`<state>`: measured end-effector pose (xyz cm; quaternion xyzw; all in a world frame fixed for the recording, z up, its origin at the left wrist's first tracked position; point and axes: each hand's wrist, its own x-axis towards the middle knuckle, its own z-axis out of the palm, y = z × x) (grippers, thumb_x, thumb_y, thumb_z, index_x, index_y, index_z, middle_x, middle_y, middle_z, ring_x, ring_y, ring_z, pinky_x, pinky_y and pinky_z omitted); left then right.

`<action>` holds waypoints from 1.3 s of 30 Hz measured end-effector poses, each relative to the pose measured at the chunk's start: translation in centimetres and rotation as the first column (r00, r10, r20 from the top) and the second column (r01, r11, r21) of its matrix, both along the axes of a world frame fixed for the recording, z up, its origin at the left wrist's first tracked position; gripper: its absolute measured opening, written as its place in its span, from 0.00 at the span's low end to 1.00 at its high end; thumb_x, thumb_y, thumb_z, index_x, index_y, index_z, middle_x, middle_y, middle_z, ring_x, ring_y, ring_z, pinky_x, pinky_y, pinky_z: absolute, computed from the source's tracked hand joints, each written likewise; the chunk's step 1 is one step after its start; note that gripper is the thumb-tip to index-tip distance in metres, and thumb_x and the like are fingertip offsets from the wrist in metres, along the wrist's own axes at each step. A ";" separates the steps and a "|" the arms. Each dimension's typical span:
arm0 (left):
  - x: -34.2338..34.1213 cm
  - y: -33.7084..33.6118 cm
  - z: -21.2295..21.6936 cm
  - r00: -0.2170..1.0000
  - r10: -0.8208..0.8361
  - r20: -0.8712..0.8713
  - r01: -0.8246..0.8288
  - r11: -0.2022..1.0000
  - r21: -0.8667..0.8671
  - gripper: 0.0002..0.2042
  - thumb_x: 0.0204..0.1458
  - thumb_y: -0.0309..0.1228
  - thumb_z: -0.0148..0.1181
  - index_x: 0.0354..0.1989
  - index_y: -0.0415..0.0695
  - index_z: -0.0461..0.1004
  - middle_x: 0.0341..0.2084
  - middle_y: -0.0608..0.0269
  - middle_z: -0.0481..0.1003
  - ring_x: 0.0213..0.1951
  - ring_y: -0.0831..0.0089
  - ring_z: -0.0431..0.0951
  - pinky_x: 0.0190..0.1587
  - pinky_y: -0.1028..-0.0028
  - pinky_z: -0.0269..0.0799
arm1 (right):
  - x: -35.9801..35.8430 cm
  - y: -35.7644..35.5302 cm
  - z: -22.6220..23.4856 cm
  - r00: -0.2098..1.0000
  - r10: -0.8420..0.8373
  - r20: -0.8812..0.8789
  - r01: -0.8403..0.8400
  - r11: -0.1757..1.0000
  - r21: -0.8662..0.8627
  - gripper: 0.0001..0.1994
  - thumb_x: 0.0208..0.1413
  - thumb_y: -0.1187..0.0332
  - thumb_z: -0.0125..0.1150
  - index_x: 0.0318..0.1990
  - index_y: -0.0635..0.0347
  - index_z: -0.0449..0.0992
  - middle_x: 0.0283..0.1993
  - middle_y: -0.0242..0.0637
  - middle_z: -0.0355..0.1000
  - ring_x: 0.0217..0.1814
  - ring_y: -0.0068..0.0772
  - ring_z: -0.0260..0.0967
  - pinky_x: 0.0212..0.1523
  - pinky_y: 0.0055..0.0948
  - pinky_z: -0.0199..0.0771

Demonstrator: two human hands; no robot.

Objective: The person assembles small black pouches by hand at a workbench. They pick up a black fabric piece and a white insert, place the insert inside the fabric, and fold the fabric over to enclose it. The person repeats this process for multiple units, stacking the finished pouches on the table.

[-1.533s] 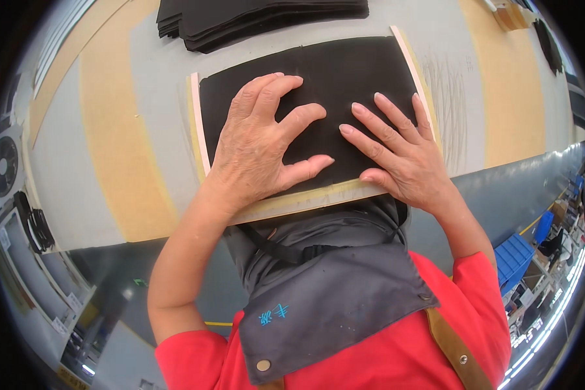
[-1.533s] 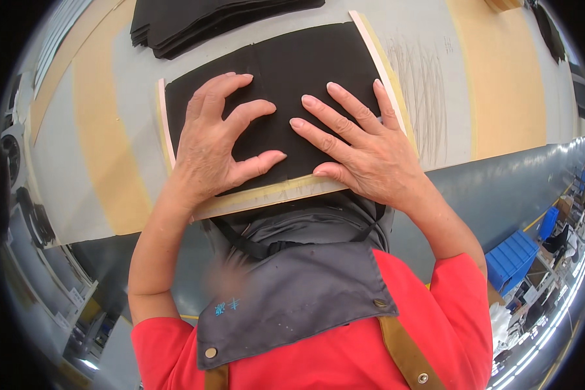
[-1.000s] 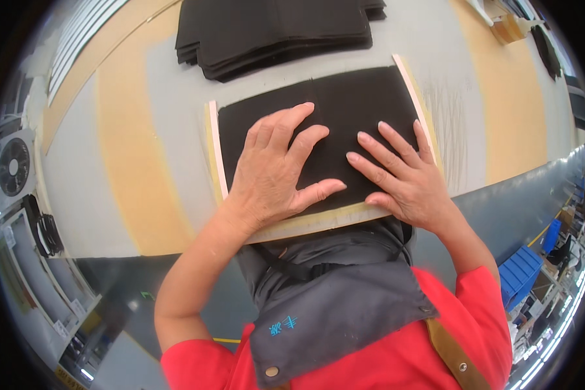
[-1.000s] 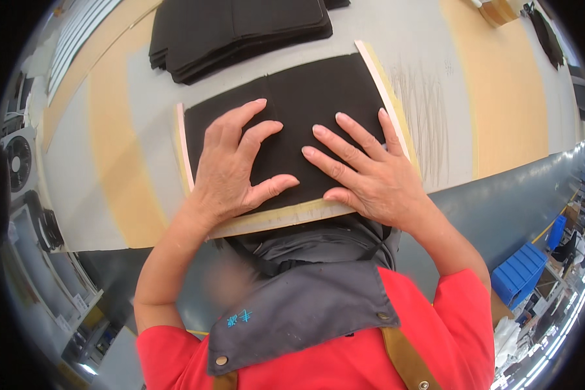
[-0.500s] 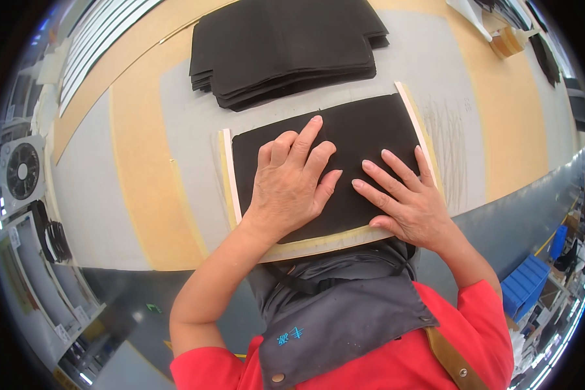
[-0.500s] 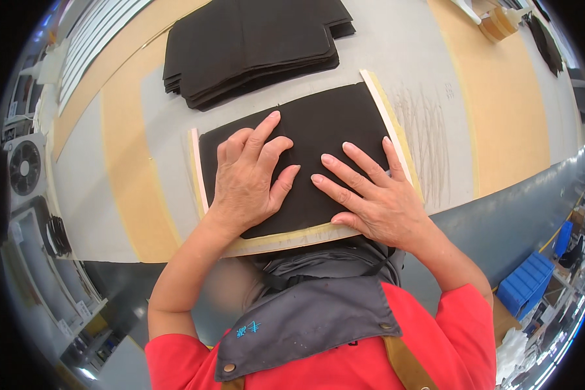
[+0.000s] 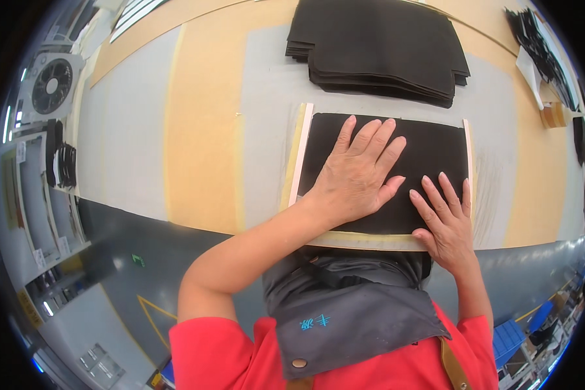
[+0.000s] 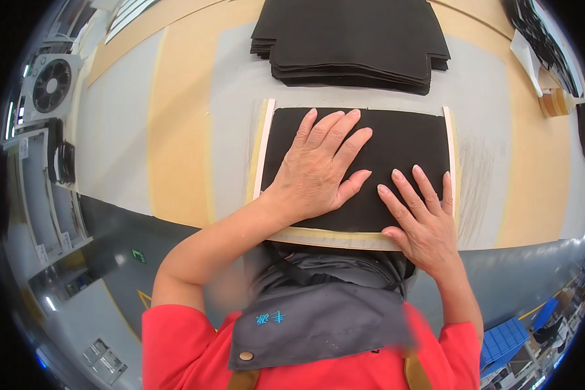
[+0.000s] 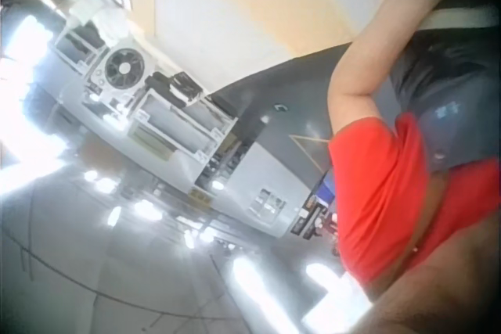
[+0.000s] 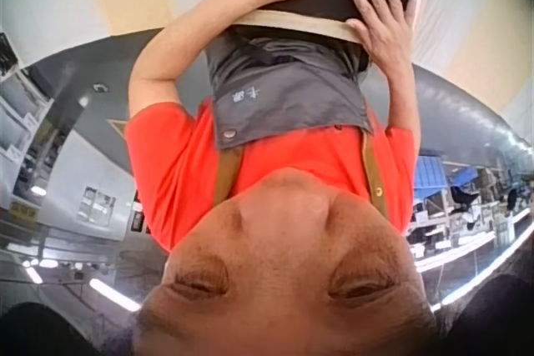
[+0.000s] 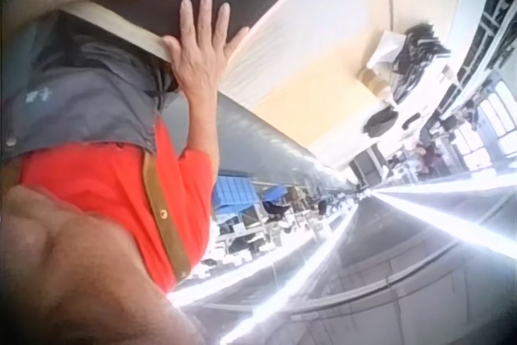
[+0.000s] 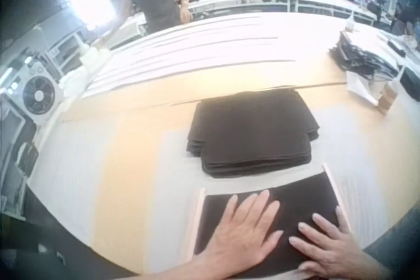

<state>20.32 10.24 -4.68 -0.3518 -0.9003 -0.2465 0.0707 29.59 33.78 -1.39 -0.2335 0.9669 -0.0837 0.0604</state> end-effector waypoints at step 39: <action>0.0 -0.3 0.3 0.997 0.033 -0.063 -0.042 0.990 -0.136 0.27 0.55 0.38 0.60 0.65 0.50 0.66 0.68 0.64 0.63 0.68 0.57 0.59 0.71 0.47 0.49 | -3.7 -1.7 -0.2 0.988 -0.019 -0.153 0.010 0.998 -0.062 0.37 0.64 0.40 0.47 0.72 0.57 0.60 0.77 0.38 0.55 0.80 0.41 0.46 0.77 0.58 0.35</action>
